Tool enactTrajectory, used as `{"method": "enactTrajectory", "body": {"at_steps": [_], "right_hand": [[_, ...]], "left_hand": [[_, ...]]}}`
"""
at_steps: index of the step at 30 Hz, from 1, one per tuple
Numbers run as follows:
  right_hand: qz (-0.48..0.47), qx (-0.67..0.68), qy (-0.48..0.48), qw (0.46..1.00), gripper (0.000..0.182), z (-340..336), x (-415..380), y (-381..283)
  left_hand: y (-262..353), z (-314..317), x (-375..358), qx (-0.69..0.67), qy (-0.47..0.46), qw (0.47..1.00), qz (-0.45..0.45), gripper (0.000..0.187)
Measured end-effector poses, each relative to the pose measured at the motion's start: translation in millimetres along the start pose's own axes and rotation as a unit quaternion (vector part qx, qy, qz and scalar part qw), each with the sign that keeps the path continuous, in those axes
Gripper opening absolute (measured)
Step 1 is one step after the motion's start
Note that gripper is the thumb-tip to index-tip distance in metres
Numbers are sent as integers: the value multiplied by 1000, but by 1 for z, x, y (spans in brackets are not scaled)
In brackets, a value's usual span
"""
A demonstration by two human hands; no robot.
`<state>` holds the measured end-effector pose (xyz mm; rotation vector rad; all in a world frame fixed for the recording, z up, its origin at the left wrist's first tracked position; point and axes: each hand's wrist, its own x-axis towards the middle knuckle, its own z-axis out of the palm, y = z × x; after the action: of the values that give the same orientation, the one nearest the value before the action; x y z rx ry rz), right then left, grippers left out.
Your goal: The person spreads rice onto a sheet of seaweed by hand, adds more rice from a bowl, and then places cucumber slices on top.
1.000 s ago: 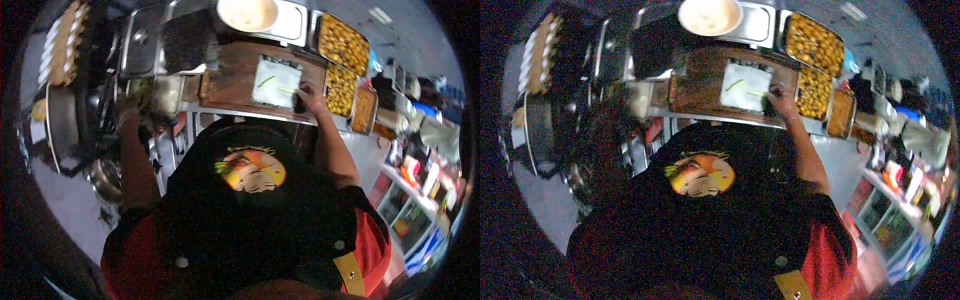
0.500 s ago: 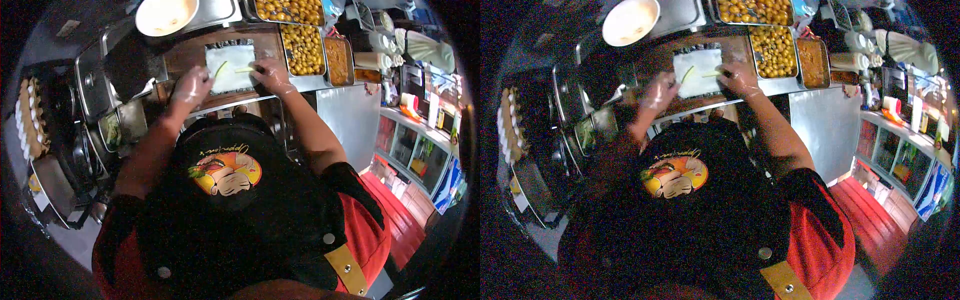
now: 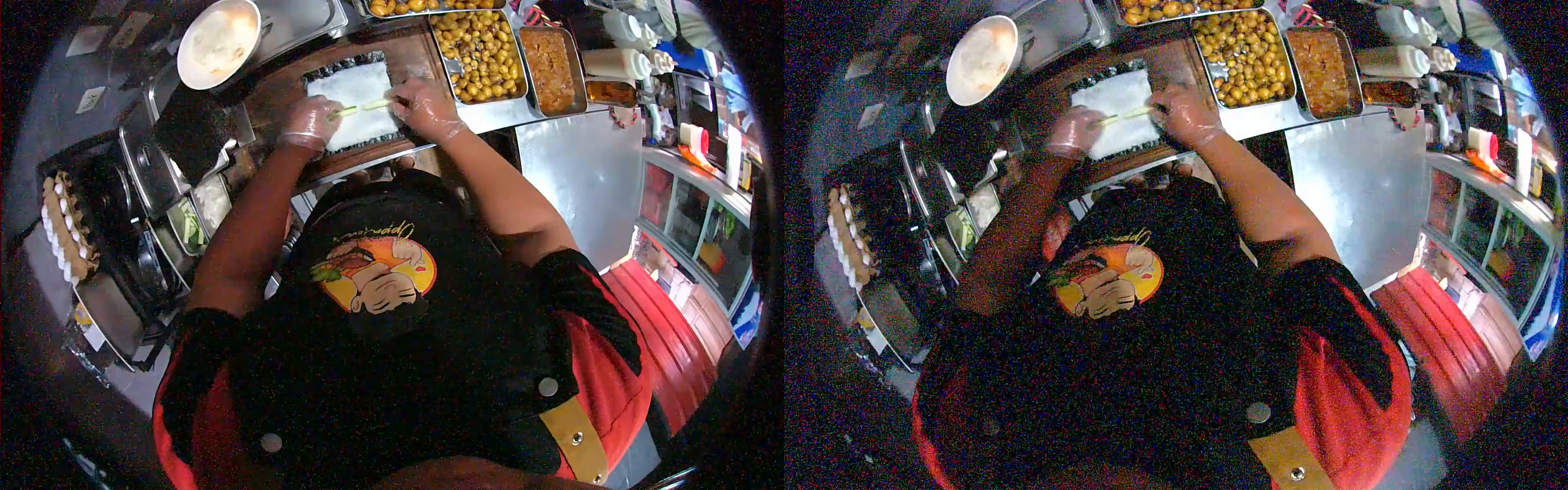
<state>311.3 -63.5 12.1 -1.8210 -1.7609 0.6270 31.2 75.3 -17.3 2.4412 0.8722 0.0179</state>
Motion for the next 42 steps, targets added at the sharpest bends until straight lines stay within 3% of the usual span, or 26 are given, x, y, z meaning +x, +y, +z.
{"method": "enactTrajectory", "body": {"at_steps": [13,16,18,21,22,23,24,25,26,28,29,30,32,33,36,38,40,42], "right_hand": [[-10,37,-47,998,25,-2,6,3],[-9,46,-37,998,30,-3,4,5],[-19,65,-24,997,33,-7,3,5],[76,137,-74,985,47,-9,-3,18],[19,105,-21,994,46,-12,-6,19],[78,168,-25,982,43,-2,-13,30],[121,118,-56,984,41,-14,-15,19],[202,139,-102,964,45,-32,-13,-1],[185,106,-92,973,44,-39,-18,-6],[201,89,-119,968,43,-44,-26,6],[168,49,-82,981,43,-41,-31,6],[229,64,-108,965,43,-46,-29,-7],[248,110,-107,956,43,-40,-32,-5],[241,108,-110,958,43,-30,-35,6],[167,122,-53,977,29,-12,-31,11],[202,77,-69,974,27,-19,-24,-23],[212,60,-73,973,24,-16,-22,-34],[179,189,-43,965,24,-4,-24,-12]], "left_hand": [[15,-6,0,-36,9,999,4,22],[19,-6,-3,7,-38,999,-16,23],[21,-2,-15,-134,47,988,-54,27],[44,-30,-58,-128,121,981,-79,31],[15,-8,-77,-33,173,984,11,30],[20,-34,-100,-84,129,987,-44,28],[33,-58,-126,-138,88,981,-102,29],[20,-50,-155,-172,127,966,-145,29],[6,-41,-183,-208,170,945,-185,30],[-46,-32,-240,-134,220,930,-262,31],[-81,-28,-272,-33,200,928,-312,32],[-122,-25,-306,101,147,917,-357,33],[-192,-25,-362,369,0,842,-394,37],[-208,-32,-380,368,4,839,-400,37],[-240,-49,-400,248,177,808,-503,33],[-241,-68,-389,224,114,830,-498,31],[-260,-62,-381,175,131,858,-465,30],[-283,-50,-369,114,165,887,-417,29]]}}
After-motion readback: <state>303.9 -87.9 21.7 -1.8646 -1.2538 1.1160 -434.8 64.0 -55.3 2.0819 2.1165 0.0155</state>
